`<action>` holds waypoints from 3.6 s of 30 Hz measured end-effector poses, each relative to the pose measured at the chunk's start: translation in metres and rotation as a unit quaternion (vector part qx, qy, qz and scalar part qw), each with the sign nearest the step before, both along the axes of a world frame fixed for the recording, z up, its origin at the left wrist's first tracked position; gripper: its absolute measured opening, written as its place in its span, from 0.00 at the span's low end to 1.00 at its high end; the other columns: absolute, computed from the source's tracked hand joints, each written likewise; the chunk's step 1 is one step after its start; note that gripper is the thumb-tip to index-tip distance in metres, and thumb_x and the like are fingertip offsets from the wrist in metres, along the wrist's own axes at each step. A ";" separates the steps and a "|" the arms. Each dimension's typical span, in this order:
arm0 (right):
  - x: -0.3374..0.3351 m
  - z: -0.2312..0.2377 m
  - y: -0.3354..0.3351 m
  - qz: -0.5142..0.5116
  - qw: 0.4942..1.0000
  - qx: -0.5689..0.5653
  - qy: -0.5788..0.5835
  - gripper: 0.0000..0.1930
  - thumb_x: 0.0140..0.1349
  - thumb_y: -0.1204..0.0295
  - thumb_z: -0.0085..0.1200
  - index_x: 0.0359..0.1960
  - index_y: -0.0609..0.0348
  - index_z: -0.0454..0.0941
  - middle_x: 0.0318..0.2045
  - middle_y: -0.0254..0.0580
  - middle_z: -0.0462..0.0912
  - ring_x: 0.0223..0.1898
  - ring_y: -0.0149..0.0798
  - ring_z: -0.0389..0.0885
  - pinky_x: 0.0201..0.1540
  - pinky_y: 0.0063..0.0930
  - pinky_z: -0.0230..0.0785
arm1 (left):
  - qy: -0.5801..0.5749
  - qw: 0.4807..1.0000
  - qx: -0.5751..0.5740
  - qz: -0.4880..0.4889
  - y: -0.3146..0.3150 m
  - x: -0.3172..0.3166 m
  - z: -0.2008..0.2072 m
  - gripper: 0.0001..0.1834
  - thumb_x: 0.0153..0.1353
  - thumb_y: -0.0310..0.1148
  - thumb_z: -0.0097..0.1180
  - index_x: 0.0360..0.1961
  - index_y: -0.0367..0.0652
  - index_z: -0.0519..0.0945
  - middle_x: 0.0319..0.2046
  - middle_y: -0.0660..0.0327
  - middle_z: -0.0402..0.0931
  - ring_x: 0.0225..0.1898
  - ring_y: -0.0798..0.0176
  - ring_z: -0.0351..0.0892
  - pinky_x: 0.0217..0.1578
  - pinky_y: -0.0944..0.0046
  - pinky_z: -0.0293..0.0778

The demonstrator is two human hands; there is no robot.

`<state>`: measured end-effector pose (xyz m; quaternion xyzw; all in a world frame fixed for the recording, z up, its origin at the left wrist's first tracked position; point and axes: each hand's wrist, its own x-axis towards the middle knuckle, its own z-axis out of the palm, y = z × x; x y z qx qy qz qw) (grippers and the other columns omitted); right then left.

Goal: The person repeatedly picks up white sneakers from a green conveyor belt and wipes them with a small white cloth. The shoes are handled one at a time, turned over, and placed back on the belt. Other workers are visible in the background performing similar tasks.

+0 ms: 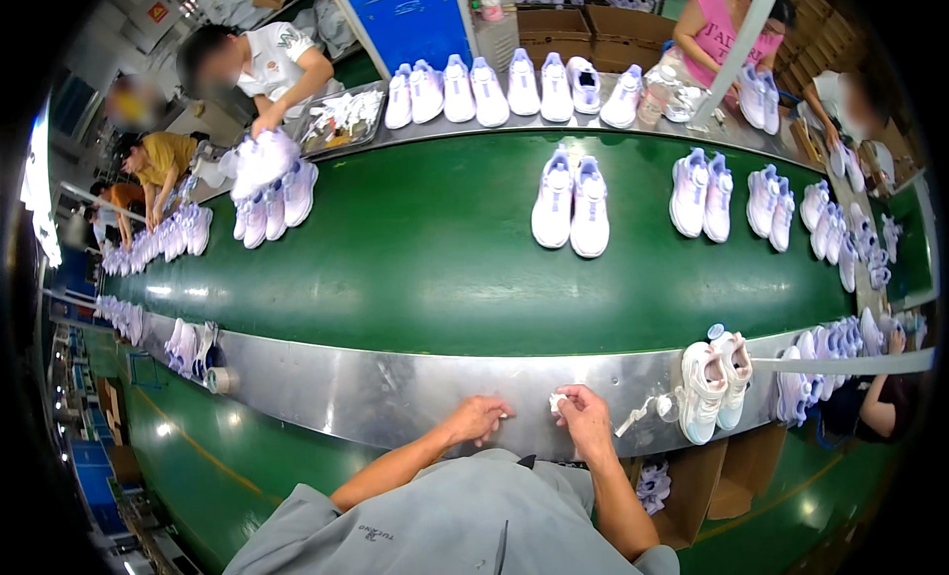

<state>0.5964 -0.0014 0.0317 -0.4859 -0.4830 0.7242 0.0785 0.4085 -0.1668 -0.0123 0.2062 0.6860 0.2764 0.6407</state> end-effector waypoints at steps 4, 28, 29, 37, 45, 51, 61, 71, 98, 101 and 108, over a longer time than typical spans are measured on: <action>-0.009 0.002 -0.001 -0.003 1.000 -0.011 0.014 0.11 0.67 0.80 0.54 0.49 0.66 0.80 0.37 0.39 0.85 0.33 0.30 0.83 0.32 0.23 0.75 | -0.006 0.999 0.015 0.038 -0.012 0.002 -0.014 0.10 0.74 0.33 0.48 0.39 0.40 0.78 0.26 0.60 0.78 0.20 0.67 0.78 0.20 0.62 0.77; -0.026 -0.023 -0.004 0.031 0.999 0.016 0.013 0.09 0.65 0.82 0.52 0.46 0.68 0.79 0.32 0.40 0.82 0.27 0.31 0.80 0.28 0.24 0.75 | 0.235 0.947 0.207 -0.069 -0.044 -0.001 -0.050 0.11 0.57 0.36 0.56 0.31 0.42 0.88 0.31 0.51 0.85 0.36 0.44 0.84 0.42 0.48 0.78; -0.029 -0.020 -0.004 0.034 0.999 0.015 0.013 0.09 0.65 0.82 0.52 0.46 0.68 0.79 0.32 0.40 0.82 0.27 0.31 0.80 0.28 0.24 0.75 | 0.209 0.961 0.170 -0.059 -0.047 0.001 -0.049 0.11 0.57 0.35 0.57 0.30 0.43 0.89 0.32 0.51 0.86 0.35 0.43 0.84 0.42 0.48 0.78; -0.037 -0.017 -0.004 0.027 0.999 0.005 0.031 0.08 0.65 0.83 0.53 0.45 0.68 0.79 0.31 0.39 0.81 0.25 0.31 0.79 0.28 0.25 0.75 | 0.156 0.982 0.107 -0.014 -0.051 0.013 -0.057 0.14 0.52 0.22 0.54 0.36 0.41 0.89 0.31 0.53 0.86 0.35 0.51 0.87 0.40 0.56 0.80; -0.030 -0.020 0.000 0.036 0.999 0.011 0.026 0.08 0.65 0.83 0.53 0.45 0.69 0.78 0.29 0.38 0.81 0.24 0.31 0.79 0.28 0.24 0.75 | 0.010 0.998 0.052 0.030 -0.033 -0.006 0.020 0.19 0.69 0.36 0.49 0.27 0.33 0.83 0.24 0.47 0.81 0.34 0.43 0.85 0.38 0.50 0.80; -0.032 -0.012 -0.003 0.038 0.999 0.003 0.031 0.08 0.65 0.82 0.53 0.45 0.69 0.79 0.29 0.39 0.82 0.26 0.31 0.80 0.28 0.24 0.75 | 0.307 0.944 0.103 -0.069 -0.045 0.020 -0.030 0.20 0.65 0.42 0.52 0.30 0.34 0.84 0.30 0.41 0.82 0.36 0.33 0.82 0.40 0.39 0.77; -0.048 -0.010 -0.020 0.048 0.998 0.021 0.025 0.08 0.65 0.83 0.54 0.44 0.69 0.80 0.30 0.40 0.82 0.26 0.30 0.81 0.27 0.24 0.77 | 0.226 0.963 0.136 -0.052 -0.048 0.003 -0.033 0.09 0.52 0.32 0.59 0.26 0.38 0.87 0.30 0.44 0.84 0.34 0.39 0.84 0.40 0.45 0.79; -0.080 -0.002 -0.040 0.048 0.999 0.021 0.008 0.08 0.65 0.83 0.53 0.44 0.70 0.79 0.31 0.40 0.82 0.27 0.30 0.80 0.28 0.25 0.77 | 0.054 0.992 0.073 -0.090 -0.046 -0.019 0.002 0.13 0.59 0.40 0.62 0.32 0.40 0.83 0.25 0.48 0.82 0.29 0.42 0.83 0.34 0.47 0.79; -0.123 -0.010 -0.018 -0.017 1.000 -0.004 -0.019 0.07 0.67 0.82 0.54 0.44 0.64 0.81 0.32 0.37 0.85 0.31 0.29 0.82 0.33 0.25 0.76 | 0.477 0.840 -0.080 -0.247 0.170 -0.491 0.053 0.29 0.56 0.37 0.54 0.59 0.32 0.77 0.60 0.40 0.77 0.62 0.43 0.78 0.61 0.49 0.75; -0.127 -0.014 -0.014 -0.048 0.999 -0.009 -0.008 0.06 0.67 0.82 0.54 0.44 0.65 0.80 0.34 0.37 0.84 0.32 0.28 0.82 0.33 0.24 0.77 | 0.450 0.849 -0.115 -0.254 0.182 -0.500 0.037 0.29 0.55 0.37 0.54 0.57 0.31 0.79 0.59 0.39 0.77 0.62 0.43 0.78 0.61 0.52 0.75; -0.152 -0.008 0.004 -0.025 1.000 0.008 0.007 0.03 0.68 0.81 0.55 0.41 0.64 0.79 0.33 0.34 0.83 0.32 0.26 0.80 0.35 0.23 0.74 | 0.469 0.850 0.022 -0.240 0.163 -0.491 0.025 0.19 0.46 0.40 0.64 0.35 0.35 0.86 0.34 0.44 0.86 0.38 0.43 0.86 0.40 0.49 0.80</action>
